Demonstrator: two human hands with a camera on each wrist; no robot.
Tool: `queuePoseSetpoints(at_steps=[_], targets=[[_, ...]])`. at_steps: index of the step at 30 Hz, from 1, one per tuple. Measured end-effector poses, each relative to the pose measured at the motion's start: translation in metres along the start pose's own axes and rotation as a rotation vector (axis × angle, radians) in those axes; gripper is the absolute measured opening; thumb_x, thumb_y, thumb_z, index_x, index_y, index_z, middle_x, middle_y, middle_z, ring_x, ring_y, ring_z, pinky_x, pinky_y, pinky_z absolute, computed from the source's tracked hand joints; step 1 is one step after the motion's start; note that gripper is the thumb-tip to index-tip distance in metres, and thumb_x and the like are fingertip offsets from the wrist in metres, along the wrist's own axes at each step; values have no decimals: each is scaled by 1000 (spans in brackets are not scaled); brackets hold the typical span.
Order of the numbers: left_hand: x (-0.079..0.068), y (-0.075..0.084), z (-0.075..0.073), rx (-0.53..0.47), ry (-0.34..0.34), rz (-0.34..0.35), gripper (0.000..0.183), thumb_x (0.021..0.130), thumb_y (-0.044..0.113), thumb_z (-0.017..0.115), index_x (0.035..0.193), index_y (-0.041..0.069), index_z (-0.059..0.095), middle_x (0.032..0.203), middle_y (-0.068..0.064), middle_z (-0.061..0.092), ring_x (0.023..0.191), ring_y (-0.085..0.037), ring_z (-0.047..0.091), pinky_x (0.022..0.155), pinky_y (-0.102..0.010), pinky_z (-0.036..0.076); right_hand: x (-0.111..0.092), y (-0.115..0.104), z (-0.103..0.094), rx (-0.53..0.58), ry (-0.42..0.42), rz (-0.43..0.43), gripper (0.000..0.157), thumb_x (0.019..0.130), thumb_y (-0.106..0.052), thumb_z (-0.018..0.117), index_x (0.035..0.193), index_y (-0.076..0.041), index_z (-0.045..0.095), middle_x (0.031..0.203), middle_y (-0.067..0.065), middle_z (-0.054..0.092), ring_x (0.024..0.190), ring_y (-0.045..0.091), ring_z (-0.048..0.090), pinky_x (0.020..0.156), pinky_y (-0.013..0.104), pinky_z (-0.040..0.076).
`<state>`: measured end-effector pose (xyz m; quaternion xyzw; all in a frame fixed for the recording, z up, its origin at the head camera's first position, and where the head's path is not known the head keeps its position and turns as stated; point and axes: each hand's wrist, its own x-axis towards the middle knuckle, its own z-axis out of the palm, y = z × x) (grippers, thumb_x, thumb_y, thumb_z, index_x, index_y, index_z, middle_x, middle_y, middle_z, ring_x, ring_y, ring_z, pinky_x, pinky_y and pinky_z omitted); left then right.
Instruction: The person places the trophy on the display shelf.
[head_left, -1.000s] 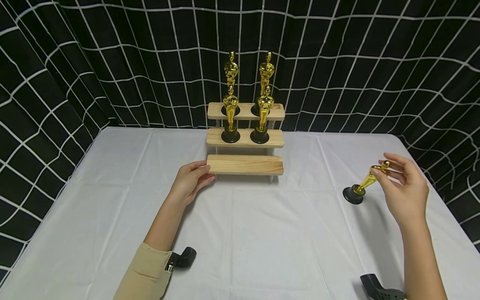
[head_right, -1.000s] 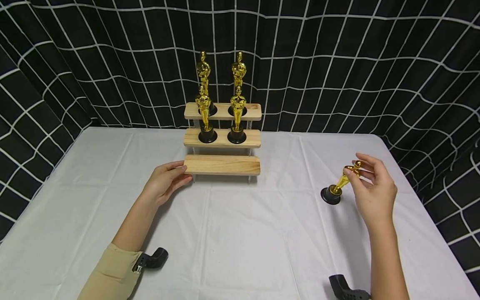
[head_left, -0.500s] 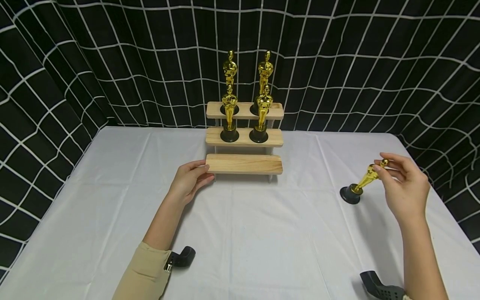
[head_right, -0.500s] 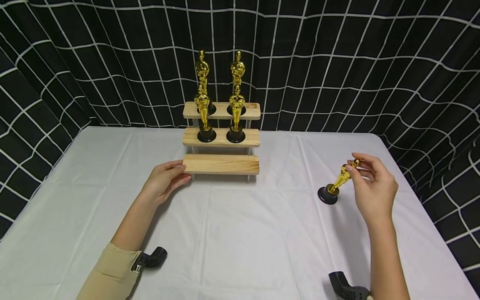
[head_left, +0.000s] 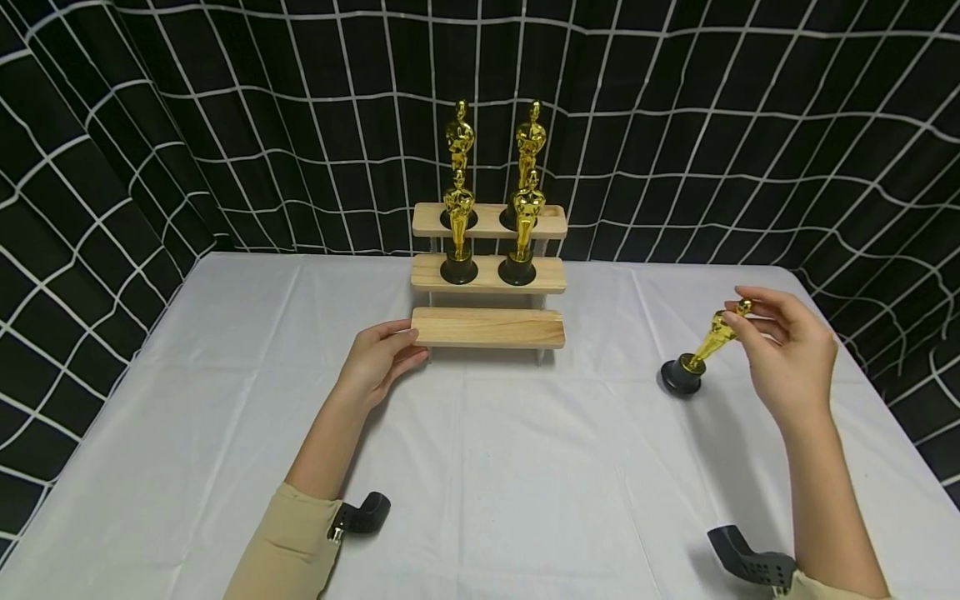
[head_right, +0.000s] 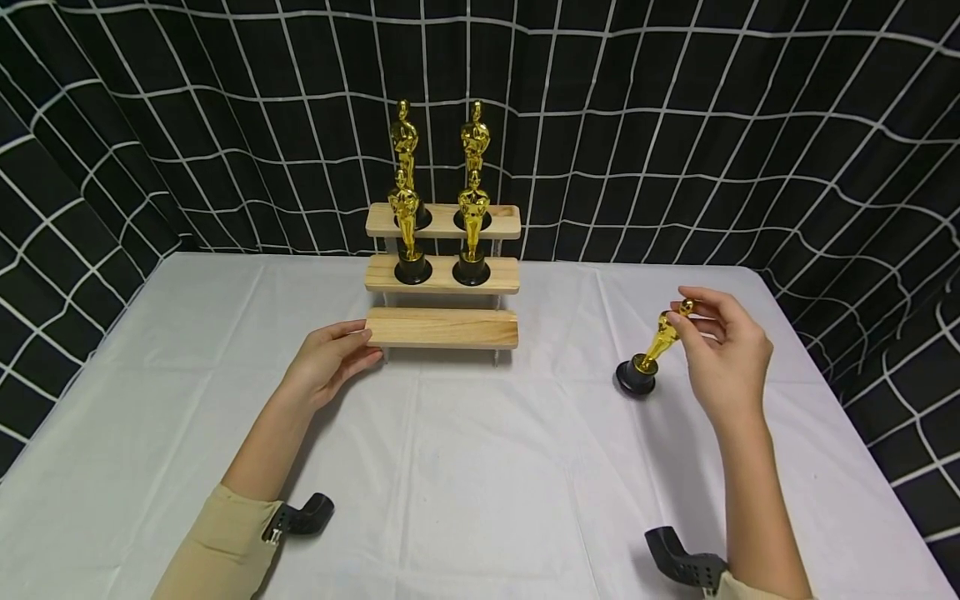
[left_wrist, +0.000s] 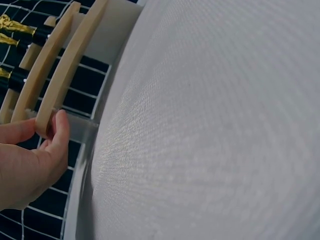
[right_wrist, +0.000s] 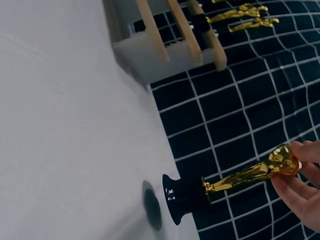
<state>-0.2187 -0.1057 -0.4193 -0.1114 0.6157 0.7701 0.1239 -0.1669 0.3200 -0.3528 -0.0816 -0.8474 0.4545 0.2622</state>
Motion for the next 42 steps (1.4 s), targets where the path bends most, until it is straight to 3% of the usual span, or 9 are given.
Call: queuePoseSetpoints(at_steps=[15,26,35,42], targets=[[1,1,0,-9,-3,-2,46,109,1,53,152,-13,43,139,-29,49,93,-15,70,89,-18,65,6,-32,16,-55,-65,-81,34,101,-4,72,134,-1,68,108,-17,67,95,-11,61,82,-1,54],[2,0,0,-2,-1,0,46,109,1,54,152,-13,43,136,-29,51,88,-12,70,88,-18,65,9,-59,33,4,-129,-176,33,99,0,73,132,1,69,104,-23,63,94,-11,62,80,-1,54],[0,0,-1,9,-3,-5,46,110,2,54,152,-12,44,136,-26,52,89,-13,70,89,-19,65,7,-84,51,54,-191,-271,30,98,2,73,128,3,70,109,-1,72,93,-8,64,80,2,57],[-1,1,-1,13,-2,-9,46,110,2,54,153,-12,44,136,-27,52,90,-13,70,90,-19,65,6,-99,65,130,-241,-299,29,97,4,74,126,5,70,112,18,75,92,-8,65,78,2,57]])
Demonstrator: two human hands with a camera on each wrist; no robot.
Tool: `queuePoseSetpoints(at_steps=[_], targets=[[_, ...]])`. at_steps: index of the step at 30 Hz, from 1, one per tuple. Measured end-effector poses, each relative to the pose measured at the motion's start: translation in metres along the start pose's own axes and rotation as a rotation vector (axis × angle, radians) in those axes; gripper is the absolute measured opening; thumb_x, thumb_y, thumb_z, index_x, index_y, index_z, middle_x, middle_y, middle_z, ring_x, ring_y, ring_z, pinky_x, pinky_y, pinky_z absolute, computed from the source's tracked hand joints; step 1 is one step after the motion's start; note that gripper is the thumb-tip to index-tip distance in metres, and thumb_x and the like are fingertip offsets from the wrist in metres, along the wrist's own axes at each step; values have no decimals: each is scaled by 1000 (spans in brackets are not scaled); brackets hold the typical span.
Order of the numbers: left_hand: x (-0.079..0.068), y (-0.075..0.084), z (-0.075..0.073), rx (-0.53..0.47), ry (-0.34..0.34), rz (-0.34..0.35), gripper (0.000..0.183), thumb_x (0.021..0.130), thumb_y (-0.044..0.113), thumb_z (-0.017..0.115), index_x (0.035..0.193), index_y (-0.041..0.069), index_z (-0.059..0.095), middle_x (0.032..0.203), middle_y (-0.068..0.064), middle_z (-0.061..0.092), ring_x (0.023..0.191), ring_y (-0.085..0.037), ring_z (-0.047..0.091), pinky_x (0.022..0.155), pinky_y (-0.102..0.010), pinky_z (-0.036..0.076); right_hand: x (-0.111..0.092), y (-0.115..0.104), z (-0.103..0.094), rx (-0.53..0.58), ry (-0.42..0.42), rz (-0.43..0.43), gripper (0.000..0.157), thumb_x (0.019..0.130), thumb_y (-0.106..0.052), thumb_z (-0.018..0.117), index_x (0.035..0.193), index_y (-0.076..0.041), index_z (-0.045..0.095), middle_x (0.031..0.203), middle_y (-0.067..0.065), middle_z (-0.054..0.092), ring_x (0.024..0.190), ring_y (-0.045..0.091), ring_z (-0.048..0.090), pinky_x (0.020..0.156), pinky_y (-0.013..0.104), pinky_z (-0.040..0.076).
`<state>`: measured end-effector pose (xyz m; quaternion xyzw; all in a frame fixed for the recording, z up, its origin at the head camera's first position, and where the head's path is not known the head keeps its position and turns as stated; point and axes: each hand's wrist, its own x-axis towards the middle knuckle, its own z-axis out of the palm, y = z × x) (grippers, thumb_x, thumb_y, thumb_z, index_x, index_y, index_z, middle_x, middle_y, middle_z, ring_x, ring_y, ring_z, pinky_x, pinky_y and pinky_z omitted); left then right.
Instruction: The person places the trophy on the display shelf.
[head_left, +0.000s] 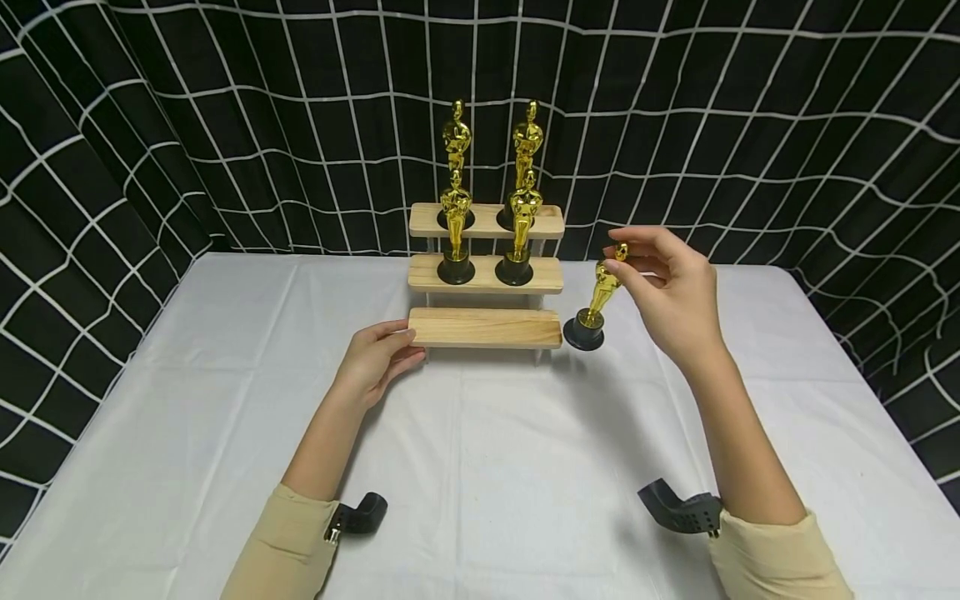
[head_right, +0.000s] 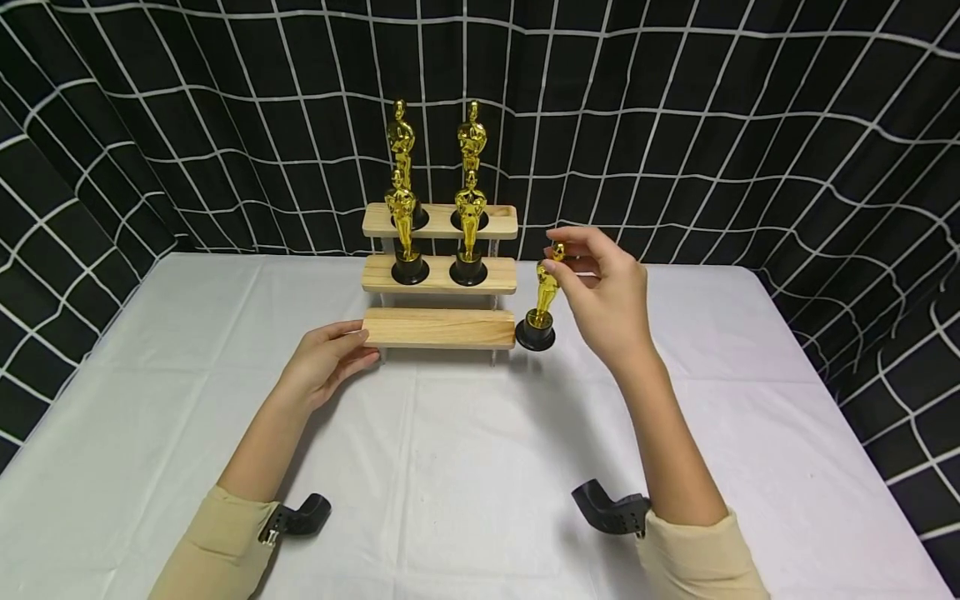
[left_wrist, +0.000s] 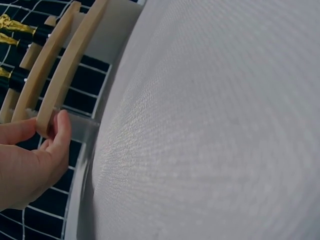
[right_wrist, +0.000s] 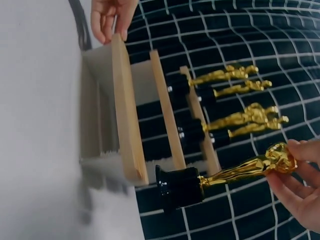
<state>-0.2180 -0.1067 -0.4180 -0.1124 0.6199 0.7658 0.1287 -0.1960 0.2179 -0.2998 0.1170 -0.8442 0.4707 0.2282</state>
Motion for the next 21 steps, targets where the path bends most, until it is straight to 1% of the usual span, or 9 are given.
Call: queuePoseSetpoints(at_steps=[3,10,13,17,21], targets=[[0,0,0,1,1,-2,46,110,2,54,153,-11,44,138,-28,52,91,-14,70,90,-19,65,2,-4,7,16,-17,-7,30,97,3,74,127,5,70,114,21,75,92,-9,65,78,2,56],[0,1,0,0,0,1,46,110,2,54,152,-12,44,138,-30,52,93,-16,71,89,-19,65,6,-16,23,15,-55,-19,28,98,3,74,125,3,70,113,19,75,93,-6,65,76,4,58],[0,1,0,-1,-4,1,46,109,1,54,152,-12,43,136,-28,53,91,-15,71,89,-19,65,9,-21,29,13,-66,-16,28,98,2,73,126,2,70,114,18,75,96,1,67,76,5,58],[0,1,0,-4,-9,3,47,109,1,53,152,-13,43,134,-28,53,90,-13,71,90,-19,65,12,-25,37,17,-82,-7,28,99,2,72,127,1,70,115,16,75,101,15,69,78,6,57],[1,0,0,-8,-12,9,46,109,1,54,152,-14,43,136,-29,52,90,-14,71,91,-19,65,15,-27,45,30,-89,-17,27,98,3,72,126,2,70,114,18,75,100,21,71,78,7,57]])
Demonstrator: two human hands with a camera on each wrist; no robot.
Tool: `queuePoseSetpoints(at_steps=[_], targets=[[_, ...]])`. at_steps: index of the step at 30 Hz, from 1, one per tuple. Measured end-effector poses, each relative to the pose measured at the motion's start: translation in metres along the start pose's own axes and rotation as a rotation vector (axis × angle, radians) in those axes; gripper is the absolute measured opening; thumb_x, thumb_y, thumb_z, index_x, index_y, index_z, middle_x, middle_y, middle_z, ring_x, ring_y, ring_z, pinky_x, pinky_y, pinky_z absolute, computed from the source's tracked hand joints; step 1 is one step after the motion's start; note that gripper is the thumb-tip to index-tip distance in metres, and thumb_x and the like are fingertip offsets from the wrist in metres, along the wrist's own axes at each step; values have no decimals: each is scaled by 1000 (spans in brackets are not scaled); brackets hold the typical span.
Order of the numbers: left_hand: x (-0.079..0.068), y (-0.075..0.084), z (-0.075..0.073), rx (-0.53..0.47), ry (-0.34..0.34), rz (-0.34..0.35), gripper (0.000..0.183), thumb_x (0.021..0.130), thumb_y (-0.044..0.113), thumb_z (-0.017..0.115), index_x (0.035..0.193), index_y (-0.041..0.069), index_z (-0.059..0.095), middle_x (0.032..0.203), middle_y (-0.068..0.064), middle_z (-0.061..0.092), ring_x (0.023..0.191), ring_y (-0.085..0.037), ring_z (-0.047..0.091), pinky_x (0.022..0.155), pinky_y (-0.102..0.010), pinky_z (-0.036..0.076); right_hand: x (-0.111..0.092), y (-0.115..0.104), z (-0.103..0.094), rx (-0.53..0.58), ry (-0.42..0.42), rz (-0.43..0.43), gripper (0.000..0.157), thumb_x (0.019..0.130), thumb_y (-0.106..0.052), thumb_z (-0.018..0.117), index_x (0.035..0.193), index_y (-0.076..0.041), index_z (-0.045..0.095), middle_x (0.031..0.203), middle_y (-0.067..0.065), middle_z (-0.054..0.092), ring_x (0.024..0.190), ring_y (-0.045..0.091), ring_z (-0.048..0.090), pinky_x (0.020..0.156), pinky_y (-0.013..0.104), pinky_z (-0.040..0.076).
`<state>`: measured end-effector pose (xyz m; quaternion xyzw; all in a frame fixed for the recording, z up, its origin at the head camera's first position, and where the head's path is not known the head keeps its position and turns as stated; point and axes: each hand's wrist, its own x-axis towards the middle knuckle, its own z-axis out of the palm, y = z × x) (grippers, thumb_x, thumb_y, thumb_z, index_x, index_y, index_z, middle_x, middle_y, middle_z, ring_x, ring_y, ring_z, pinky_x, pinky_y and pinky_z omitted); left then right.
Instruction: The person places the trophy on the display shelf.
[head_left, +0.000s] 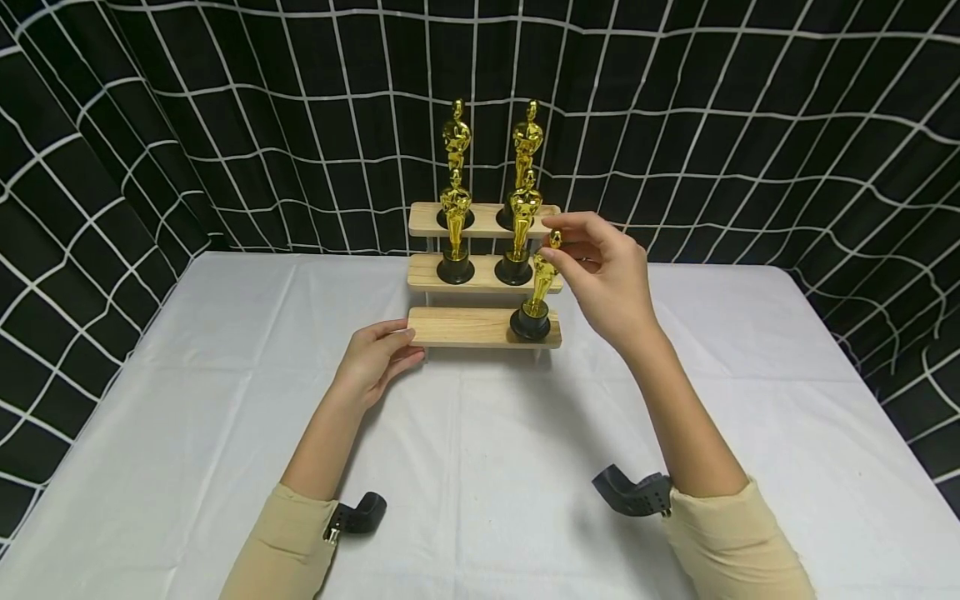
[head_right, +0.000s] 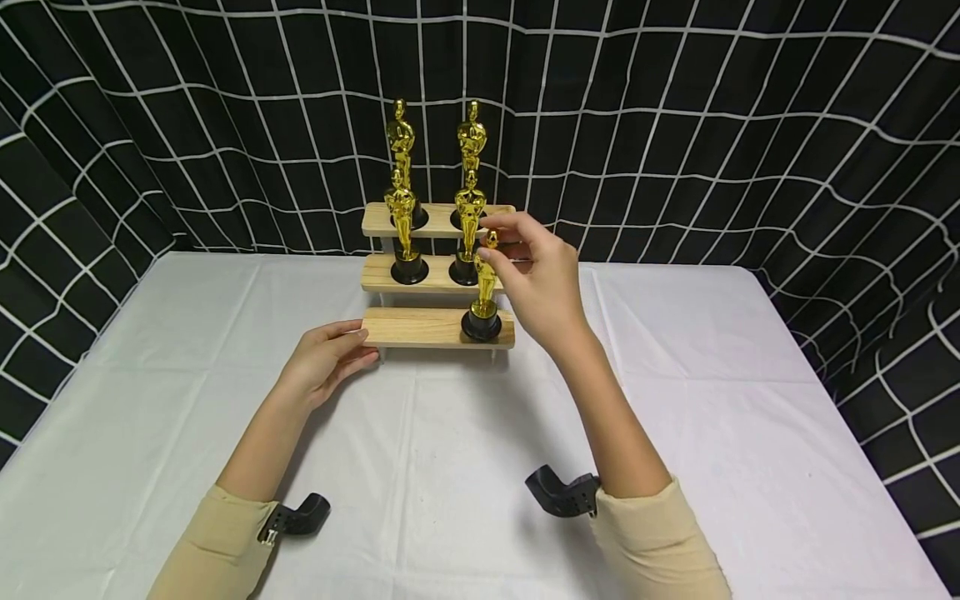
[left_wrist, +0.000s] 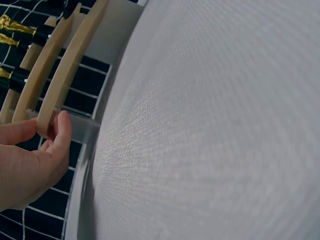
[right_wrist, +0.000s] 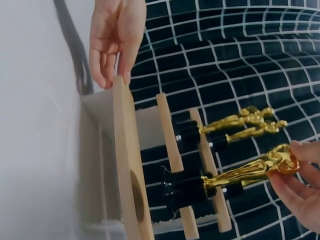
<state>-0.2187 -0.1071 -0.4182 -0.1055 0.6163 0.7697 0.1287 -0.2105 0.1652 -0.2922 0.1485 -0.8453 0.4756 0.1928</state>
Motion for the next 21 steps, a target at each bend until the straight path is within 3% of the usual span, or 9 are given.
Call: queuePoseSetpoints(at_steps=[10,17,21], targets=[[-1,1,1,12,7,0,46,109,1,53,151,-15,43,132,-27,54,88,-13,71,90,-20,65,9,-3,20,45,-25,-24,27,97,2,74,124,3,71,116,17,73,100,24,71,76,10,57],[-2,2,2,11,9,-7,45,109,0,53,151,-15,44,128,-25,55,87,-12,70,89,-20,65,13,-3,33,56,-36,-21,28,98,0,75,125,2,71,118,16,73,105,29,72,88,26,64],[-1,1,2,13,8,-8,45,109,1,53,151,-14,43,128,-24,55,87,-12,70,90,-20,65,16,-4,40,83,-45,-10,29,98,-1,75,126,2,71,121,17,71,106,29,71,89,31,64]])
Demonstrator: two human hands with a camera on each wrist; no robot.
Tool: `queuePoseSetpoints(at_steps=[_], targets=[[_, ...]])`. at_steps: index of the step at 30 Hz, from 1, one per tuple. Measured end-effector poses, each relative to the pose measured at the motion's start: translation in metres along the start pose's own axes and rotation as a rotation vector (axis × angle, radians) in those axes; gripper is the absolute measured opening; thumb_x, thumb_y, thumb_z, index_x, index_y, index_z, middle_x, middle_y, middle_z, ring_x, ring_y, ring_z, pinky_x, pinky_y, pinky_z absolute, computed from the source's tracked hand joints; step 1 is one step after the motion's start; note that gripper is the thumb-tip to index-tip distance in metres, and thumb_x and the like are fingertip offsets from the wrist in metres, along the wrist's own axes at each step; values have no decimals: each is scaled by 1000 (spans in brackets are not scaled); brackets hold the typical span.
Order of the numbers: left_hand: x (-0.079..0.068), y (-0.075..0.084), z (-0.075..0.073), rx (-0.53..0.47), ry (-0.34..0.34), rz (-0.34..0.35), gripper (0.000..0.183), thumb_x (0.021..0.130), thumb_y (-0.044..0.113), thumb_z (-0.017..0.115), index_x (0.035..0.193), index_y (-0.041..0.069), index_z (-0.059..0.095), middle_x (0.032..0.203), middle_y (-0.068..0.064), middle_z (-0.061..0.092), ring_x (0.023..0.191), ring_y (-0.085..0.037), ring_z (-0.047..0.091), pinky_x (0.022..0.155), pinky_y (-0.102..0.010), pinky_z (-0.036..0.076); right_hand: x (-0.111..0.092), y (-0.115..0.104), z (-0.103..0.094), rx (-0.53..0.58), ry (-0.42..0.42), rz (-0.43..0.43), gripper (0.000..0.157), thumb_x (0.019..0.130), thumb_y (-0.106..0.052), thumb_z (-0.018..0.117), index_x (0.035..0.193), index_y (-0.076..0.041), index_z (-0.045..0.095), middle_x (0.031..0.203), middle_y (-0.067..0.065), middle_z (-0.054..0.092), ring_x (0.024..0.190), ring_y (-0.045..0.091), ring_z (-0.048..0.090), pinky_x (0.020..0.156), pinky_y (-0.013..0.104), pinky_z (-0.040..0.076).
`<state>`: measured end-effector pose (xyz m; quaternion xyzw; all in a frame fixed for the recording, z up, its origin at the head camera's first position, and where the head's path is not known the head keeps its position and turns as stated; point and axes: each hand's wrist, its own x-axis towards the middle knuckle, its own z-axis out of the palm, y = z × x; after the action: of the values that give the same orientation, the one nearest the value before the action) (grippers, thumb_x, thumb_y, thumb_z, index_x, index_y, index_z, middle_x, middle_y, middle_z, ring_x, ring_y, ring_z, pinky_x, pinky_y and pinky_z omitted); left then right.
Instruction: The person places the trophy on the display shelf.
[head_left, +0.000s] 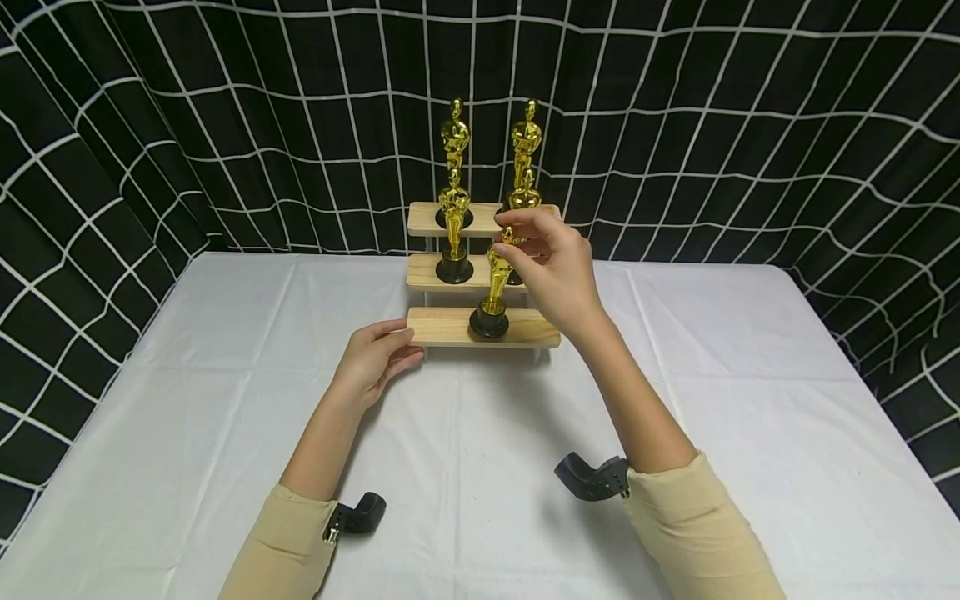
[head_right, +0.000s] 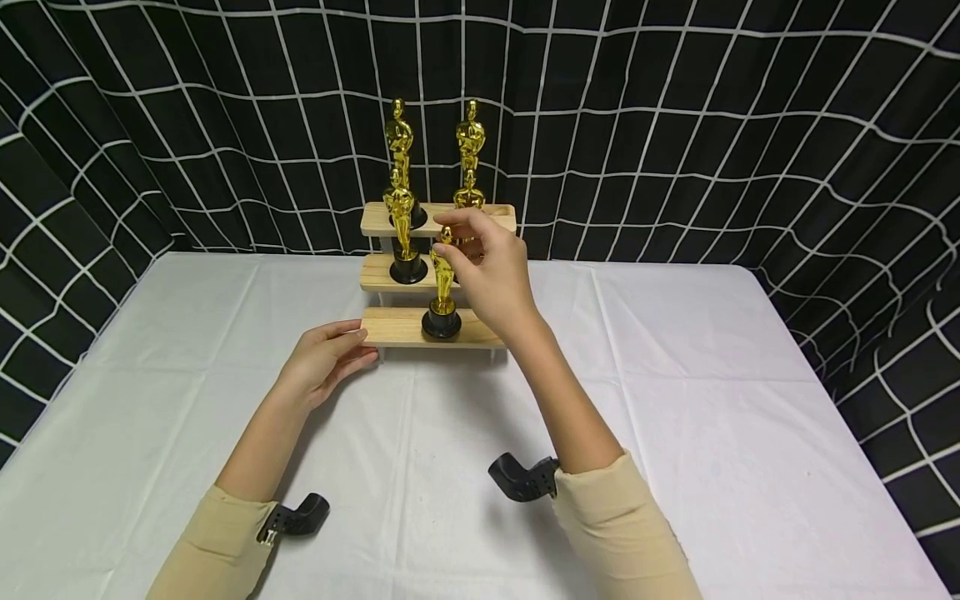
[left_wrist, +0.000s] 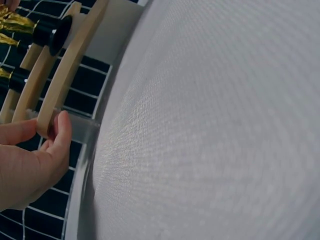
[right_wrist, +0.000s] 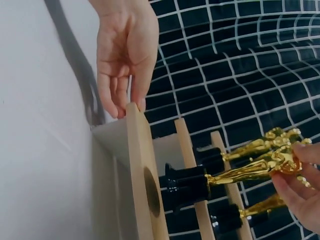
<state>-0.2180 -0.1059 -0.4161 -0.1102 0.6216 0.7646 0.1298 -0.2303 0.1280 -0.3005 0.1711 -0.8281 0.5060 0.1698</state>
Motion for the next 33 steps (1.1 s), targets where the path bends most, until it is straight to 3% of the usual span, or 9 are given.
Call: queuePoseSetpoints(at_steps=[19,33], targets=[[2,1,1,-9,5,-6,46,109,1,54,152,-14,43,136,-28,53,90,-14,70,90,-20,66,11,1,33,41,-53,14,28,99,-1,73,126,1,70,115,20,73,97,33,72,90,39,65],[3,0,0,-11,15,-16,46,109,1,54,152,-13,44,133,-27,54,86,-12,70,88,-20,66,7,-2,47,35,-100,5,32,101,-6,73,132,-1,68,122,17,72,109,30,70,95,38,65]])
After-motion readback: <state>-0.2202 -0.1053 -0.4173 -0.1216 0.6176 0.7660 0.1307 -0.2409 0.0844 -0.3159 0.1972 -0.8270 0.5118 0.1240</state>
